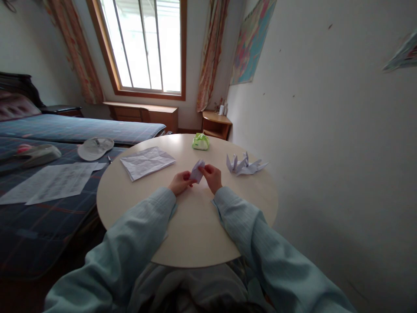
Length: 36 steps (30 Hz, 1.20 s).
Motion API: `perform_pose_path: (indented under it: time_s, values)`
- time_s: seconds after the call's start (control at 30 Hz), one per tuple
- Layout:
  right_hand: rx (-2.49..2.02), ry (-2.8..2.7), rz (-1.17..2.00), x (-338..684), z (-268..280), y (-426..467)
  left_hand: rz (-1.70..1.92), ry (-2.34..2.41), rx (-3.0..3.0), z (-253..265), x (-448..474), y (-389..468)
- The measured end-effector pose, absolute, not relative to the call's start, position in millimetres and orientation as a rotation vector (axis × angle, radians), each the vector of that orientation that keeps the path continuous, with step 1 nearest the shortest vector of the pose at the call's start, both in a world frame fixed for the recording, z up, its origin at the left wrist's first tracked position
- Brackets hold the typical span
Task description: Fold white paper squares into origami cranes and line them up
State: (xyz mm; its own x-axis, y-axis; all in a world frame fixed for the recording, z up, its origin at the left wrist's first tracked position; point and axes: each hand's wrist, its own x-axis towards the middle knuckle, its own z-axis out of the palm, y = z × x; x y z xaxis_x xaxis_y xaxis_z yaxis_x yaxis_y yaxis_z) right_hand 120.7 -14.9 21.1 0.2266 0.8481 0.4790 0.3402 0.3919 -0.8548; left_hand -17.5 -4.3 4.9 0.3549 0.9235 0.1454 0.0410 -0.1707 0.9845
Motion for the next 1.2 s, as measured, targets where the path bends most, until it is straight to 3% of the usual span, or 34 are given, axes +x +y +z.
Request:
perform_pose_path:
  time_s: [1.2]
  values:
    - [-1.116,-1.258,0.455,125.0,17.4,-12.1,0.991,0.934,1.561,-1.4,-16.2,1.4]
